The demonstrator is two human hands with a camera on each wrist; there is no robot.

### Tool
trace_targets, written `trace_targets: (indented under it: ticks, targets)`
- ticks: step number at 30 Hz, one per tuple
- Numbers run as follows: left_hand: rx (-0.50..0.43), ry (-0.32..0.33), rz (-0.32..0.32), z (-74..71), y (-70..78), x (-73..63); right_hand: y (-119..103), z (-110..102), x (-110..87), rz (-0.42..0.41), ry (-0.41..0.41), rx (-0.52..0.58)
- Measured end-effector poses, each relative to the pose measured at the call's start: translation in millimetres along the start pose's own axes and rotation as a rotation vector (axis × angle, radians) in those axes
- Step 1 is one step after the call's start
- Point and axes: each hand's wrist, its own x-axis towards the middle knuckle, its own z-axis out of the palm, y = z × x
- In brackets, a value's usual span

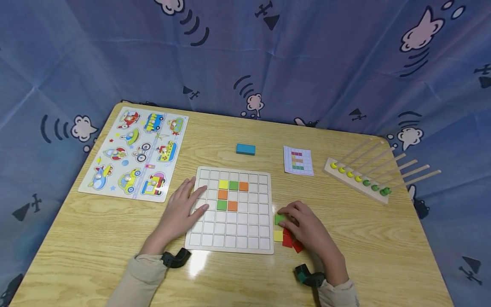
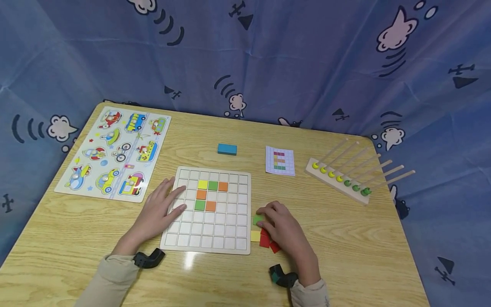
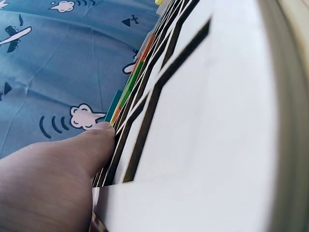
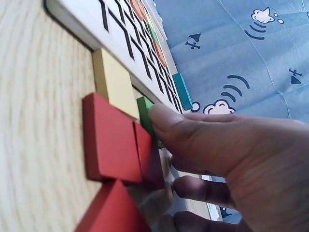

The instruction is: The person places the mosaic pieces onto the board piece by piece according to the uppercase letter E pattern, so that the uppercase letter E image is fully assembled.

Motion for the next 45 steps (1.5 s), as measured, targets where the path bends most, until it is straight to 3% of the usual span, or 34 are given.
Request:
trace_targets:
  ticks: [5, 12, 20, 25, 33, 40, 45]
  targets:
    - [0.004, 0.001, 0.001, 0.4, -0.5, -0.1, 1, 0, 0.5, 0.023, 0.012, -0.021]
    - [0.011, 0.011, 0.015, 0.9, -1.4, -0.2, 0, 3, 0.8, -0.011, 0.018, -0.034]
    - [0.012, 0.015, 0.025, 2.0, 0.0, 1.8, -7, -1, 7.6, 0.036, 0.047, -0.038]
    - [0.011, 0.013, 0.022, 1.6, 1.3, 3.0, -24, -1, 25.2, -0.021, 0.024, -0.022]
    - [-0.003, 0.019, 0.01, -0.7, 0.3, -2.9, -53, 19, 50.8, -0.195, -0.014, -0.106]
    - [0.002, 0.023, 0.019, 1.5, -1.5, -1.5, -60, 32, 60.6, -0.182, -0.07, -0.128]
    - [0.001, 0.017, 0.015, 0.1, -1.1, -1.6, -61, 36, 65.1, -0.207, -0.052, -0.137]
